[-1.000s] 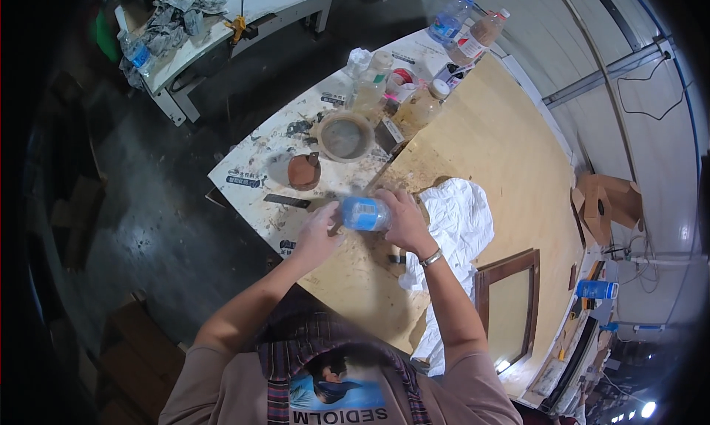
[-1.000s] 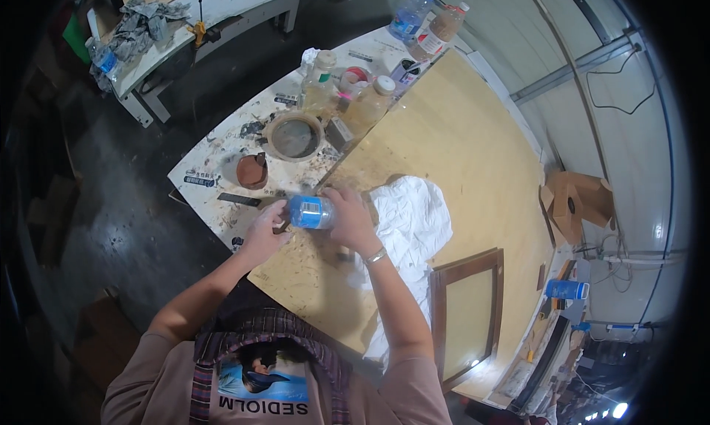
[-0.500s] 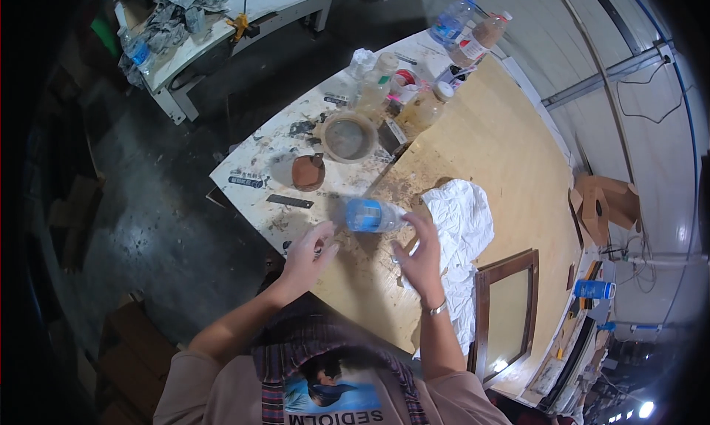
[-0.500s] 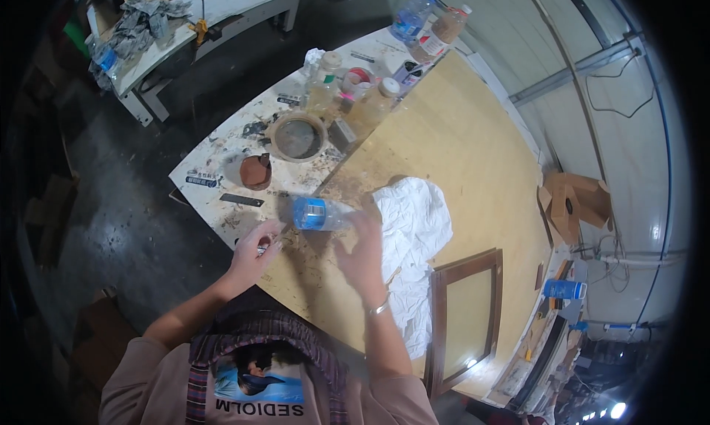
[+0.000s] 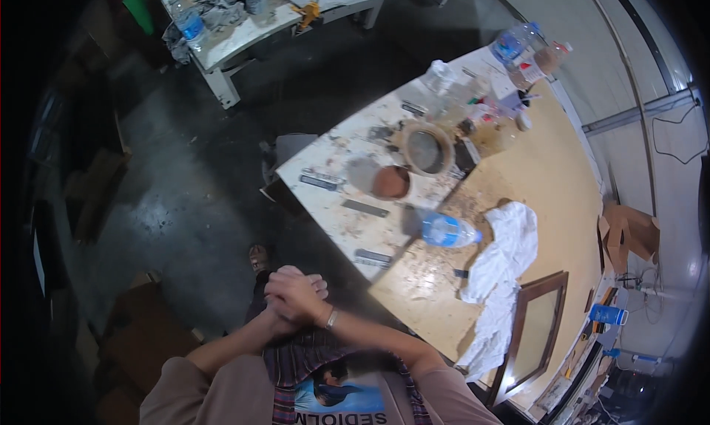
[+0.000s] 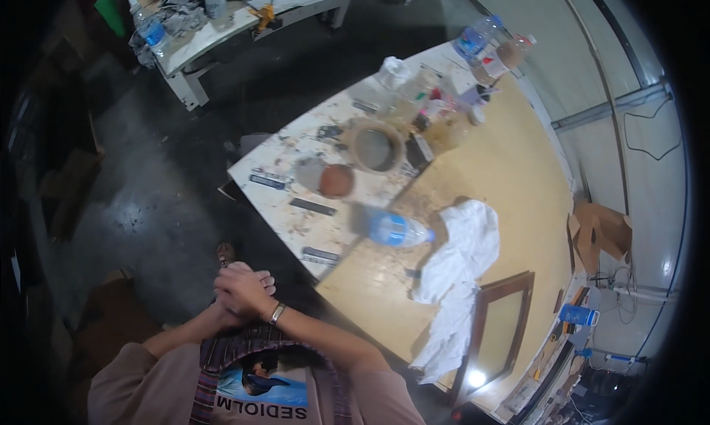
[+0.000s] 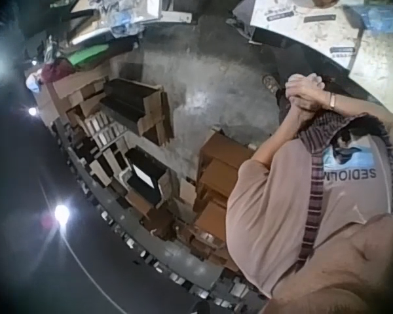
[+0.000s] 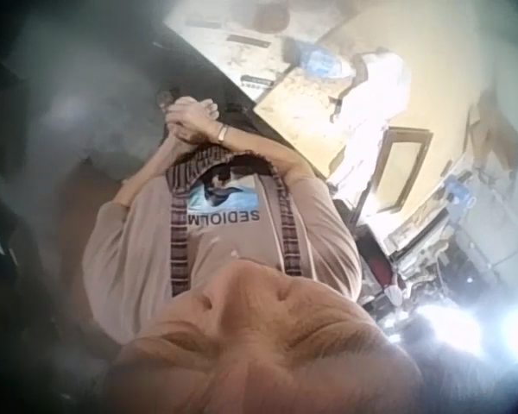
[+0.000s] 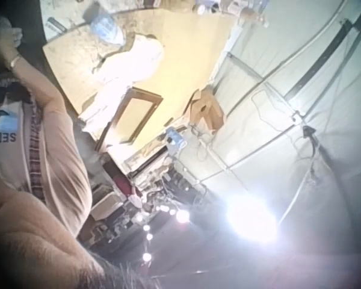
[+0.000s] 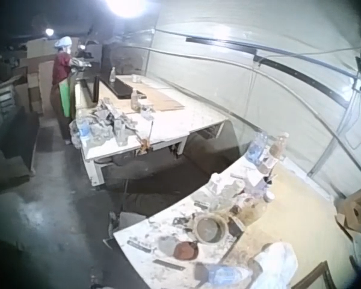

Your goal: The person carries a wooden frame to a workbench, applies a liquid from a bottle to a cloth, and then uses the cloth to wipe and polish the surfaces of the frame.

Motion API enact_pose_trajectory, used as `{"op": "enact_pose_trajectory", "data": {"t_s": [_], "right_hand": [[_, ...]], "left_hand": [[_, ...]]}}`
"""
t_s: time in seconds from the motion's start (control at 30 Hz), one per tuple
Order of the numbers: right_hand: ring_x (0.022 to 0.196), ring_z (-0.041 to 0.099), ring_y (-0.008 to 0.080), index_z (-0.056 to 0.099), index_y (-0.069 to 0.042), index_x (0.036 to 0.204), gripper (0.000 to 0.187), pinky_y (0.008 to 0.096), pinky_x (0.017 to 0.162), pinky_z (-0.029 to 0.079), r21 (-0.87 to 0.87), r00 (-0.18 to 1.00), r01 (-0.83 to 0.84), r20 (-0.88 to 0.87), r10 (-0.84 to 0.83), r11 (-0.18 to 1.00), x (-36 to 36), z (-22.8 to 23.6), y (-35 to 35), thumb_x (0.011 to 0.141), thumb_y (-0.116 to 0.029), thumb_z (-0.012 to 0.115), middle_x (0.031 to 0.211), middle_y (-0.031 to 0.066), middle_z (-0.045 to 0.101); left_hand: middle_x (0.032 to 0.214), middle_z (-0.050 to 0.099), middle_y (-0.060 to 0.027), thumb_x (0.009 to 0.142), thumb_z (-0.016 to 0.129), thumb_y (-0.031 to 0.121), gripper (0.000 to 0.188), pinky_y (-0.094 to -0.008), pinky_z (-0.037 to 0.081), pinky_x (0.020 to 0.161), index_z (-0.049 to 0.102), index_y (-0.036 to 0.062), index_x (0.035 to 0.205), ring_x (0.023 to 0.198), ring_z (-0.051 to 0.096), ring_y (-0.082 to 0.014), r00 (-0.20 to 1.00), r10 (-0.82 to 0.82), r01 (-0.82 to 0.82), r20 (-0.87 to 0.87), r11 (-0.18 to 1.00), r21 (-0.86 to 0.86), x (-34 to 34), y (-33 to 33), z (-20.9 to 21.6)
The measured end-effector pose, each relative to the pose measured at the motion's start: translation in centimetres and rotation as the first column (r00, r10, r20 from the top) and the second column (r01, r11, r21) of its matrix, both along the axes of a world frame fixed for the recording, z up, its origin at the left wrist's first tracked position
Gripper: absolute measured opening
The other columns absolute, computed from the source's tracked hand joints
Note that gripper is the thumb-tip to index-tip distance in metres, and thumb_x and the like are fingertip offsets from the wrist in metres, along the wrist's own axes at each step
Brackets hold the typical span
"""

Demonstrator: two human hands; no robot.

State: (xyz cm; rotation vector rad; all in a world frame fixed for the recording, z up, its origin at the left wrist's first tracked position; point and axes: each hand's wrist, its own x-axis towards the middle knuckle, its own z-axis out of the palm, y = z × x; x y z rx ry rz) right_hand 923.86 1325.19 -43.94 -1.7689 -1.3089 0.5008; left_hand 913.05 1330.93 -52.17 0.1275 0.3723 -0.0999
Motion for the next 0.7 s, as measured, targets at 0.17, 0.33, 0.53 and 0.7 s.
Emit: {"op": "enact_pose_trajectory", "data": {"t_s": [0.17,0.33,0.53,0.7], "right_hand": [[0.087,0.063,0.0309,0.062,-0.006,0.099,0.037,0.0409,0.075,0.049,-0.449,0.709,-0.019,-0.636,-0.304,0.893,-2.2,-10.1,7.1,0.093,-0.036,0.042,0.089,0.0170,0.064],[0.112,0.051,0.0228,0.047,-0.008,0.127,0.050,0.0336,0.097,0.040,-0.545,-0.582,0.336,-0.761,-0.285,0.768,-10.2,-14.4,17.8,0.096,-0.046,0.040,0.121,0.0067,0.055],[0.110,0.055,0.0173,0.058,-0.002,0.118,0.034,0.0289,0.098,0.039,-0.337,0.140,0.126,-0.925,-0.353,0.933,-7.2,-5.5,20.5,0.093,-0.024,0.055,0.116,0.0076,0.061],[0.067,0.055,0.0161,0.060,0.000,0.084,0.008,0.0281,0.062,0.046,-0.221,0.558,0.795,-0.103,-0.824,0.566,0.8,1.1,13.7,0.077,0.003,0.063,0.074,0.0080,0.055]], "left_hand": [[0.139,0.047,-0.0060,0.099,0.032,0.040,0.052,-0.0350,0.031,0.105,0.040,0.0077,0.138,0.124,0.045,-0.0197,0.840,-0.082,0.312,-0.537,0.882,0.354,0.7,10.9,9.1],[0.130,0.053,-0.0130,0.093,0.035,0.024,0.043,-0.0368,0.028,0.107,0.055,0.0040,0.125,0.120,0.049,-0.0287,0.977,0.016,0.209,-0.211,-0.232,0.950,-2.9,18.5,-4.8],[0.120,0.059,-0.0202,0.093,0.052,0.034,0.053,-0.0342,0.043,0.093,0.049,-0.0036,0.130,0.113,0.056,-0.0243,0.671,0.283,0.656,-0.685,0.204,0.727,-10.6,28.2,-19.3],[0.104,0.065,-0.0172,0.089,0.060,0.025,0.053,-0.0364,0.048,0.080,0.046,-0.0047,0.131,0.094,0.062,-0.0260,0.673,0.077,0.694,-0.736,0.279,0.664,-3.5,32.2,-13.5]]}}
